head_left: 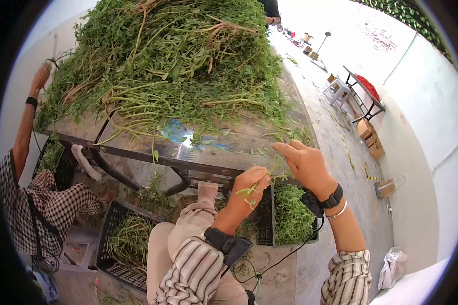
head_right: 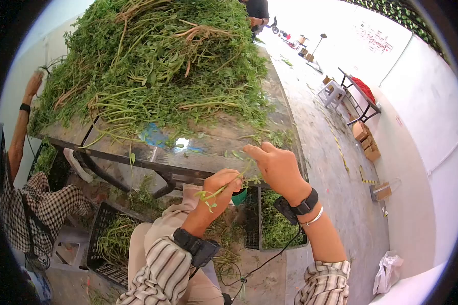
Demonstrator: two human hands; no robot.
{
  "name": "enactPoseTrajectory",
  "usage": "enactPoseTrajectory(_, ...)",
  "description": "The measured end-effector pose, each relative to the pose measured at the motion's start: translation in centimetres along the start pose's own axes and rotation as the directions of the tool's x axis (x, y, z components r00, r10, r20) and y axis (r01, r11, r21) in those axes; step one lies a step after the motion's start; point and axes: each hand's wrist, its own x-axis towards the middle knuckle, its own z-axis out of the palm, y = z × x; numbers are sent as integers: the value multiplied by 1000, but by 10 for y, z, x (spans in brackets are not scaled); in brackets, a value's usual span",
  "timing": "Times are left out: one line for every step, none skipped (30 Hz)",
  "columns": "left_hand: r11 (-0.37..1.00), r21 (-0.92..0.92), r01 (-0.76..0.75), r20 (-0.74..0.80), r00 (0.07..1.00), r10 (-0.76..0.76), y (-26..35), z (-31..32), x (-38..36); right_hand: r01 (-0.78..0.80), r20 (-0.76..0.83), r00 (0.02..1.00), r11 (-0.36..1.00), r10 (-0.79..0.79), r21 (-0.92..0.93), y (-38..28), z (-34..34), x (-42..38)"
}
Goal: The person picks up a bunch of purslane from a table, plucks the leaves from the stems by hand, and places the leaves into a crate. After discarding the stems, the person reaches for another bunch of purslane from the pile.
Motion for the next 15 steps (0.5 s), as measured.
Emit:
enactPoseTrajectory(1000, 18, -5, 8, 1000, 5, 2, -1, 0, 11, 8, 1000, 1000, -11, -26, 0, 2, 0)
enactPoseTrajectory(999, 37, -9, 14, 1000, 9, 3, -2, 0, 25, 17, 1000, 998, -24, -51, 0, 4, 0)
enactPoseTrajectory(999, 29, -16, 10, 1000, 15, 3, 3, 3, 29, 19, 999, 998, -28, -61, 4, 1, -1)
enactPoseTrajectory(999, 44, -15, 16, 1000, 14, 3, 1, 3, 20, 21, 1000, 999, -19, -47, 4, 3, -2)
enactPoseTrajectory(998, 54, -12, 20, 1000, 11, 4, 2, 2, 12, 29, 1000, 999, -11, -35, 4, 4, -3)
enactPoseTrajectory(999, 52, -6, 17, 1000, 5, 6, 3, 1, 12, 35, 999, 999, -11, -33, 4, 5, -4)
enactPoseTrajectory(999, 35, 16, 16, 1000, -16, 8, 3, 1, 16, 33, 999, 999, -15, -36, 5, 6, -5)
enactPoseTrajectory(999, 18, 36, 16, 999, -36, 9, 3, 1, 19, 29, 999, 999, -18, -41, 6, 7, -5)
enactPoseTrajectory(999, 19, 38, 20, 999, -38, 8, 3, 1, 16, 28, 999, 999, -15, -39, 5, 7, -6)
enactPoseTrajectory(999, 6, 42, 22, 999, -42, 8, 3, 0, -8, 57, 998, 999, 9, -33, 5, 7, -7)
enactPoseTrajectory(999, -7, 46, 23, 999, -45, 7, 3, 0, -30, 86, 996, 999, 33, -29, 4, 7, -7)
enactPoseTrajectory(999, -5, 46, 27, 999, -46, 6, 2, 0, -34, 84, 996, 999, 36, -27, 4, 9, -9)
enactPoseTrajectory(1000, 7, 26, 25, 999, -26, 5, 1, 0, -41, -49, 998, 997, 44, 69, 5, 13, -10)
enactPoseTrajectory(1000, 19, 5, 22, 1000, -6, 4, 0, 1, -34, -179, 982, 986, 63, 164, 5, 15, -12)
enactPoseTrajectory(1000, 20, 5, 23, 1000, -5, 4, 1, 1, -34, -180, 982, 986, 63, 164, 4, 12, -13)
